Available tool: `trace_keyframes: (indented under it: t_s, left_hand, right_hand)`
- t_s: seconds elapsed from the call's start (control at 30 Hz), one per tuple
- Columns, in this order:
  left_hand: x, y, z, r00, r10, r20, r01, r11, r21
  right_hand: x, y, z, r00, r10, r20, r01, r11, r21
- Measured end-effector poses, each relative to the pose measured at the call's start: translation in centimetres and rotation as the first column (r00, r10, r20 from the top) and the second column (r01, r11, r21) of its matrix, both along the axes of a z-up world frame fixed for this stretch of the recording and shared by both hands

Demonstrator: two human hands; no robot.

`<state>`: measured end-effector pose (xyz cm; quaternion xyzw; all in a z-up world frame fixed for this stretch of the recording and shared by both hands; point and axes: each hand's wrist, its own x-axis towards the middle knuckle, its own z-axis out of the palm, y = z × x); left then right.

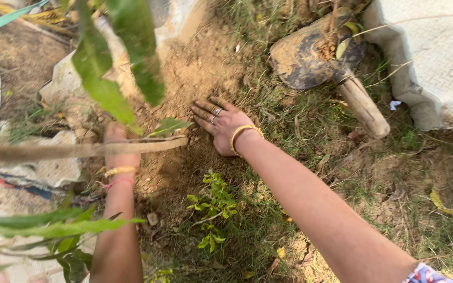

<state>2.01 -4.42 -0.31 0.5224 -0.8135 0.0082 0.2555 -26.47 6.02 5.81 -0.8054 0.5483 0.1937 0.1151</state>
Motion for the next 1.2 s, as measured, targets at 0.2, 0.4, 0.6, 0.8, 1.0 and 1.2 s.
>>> trace_keyframes:
  t_s: [0.2, 0.4, 0.6, 0.8, 1.0, 1.2]
  left_hand:
    - [-3.0, -0.3, -2.1, 0.773, 0.401, -0.491, -0.246, 0.904, 0.351]
    - [-2.6, 9.5, 1.7, 0.979, 0.183, -0.09, -0.156, 0.957, 0.246]
    - [-3.9, 10.1, 1.6, 0.792, 0.56, -0.243, -0.181, 0.596, 0.783]
    - [-5.0, 10.4, -1.4, 0.958, 0.166, -0.234, -0.086, 0.944, 0.319]
    - [-3.9, 13.7, -0.1, 0.98, 0.116, -0.163, -0.038, 0.909, 0.415]
    - [-3.6, 13.8, 1.7, 0.992, -0.107, -0.064, 0.121, 0.953, 0.279]
  right_hand:
    - [-0.3, 0.0, 0.2, 0.998, -0.024, 0.049, 0.023, 0.999, 0.023]
    - [-0.4, -0.1, 0.1, 1.0, -0.004, 0.027, 0.003, 1.0, 0.014]
    - [-0.2, 0.2, -1.7, 0.998, -0.02, 0.059, 0.025, 0.995, -0.093]
    - [-0.2, 1.3, -3.2, 0.992, -0.054, 0.115, 0.071, 0.986, -0.15]
    - [-0.2, 2.3, -3.4, 0.99, -0.082, 0.114, 0.094, 0.99, -0.103]
    - [0.1, 3.5, -1.2, 0.991, -0.108, 0.08, 0.105, 0.994, 0.039]
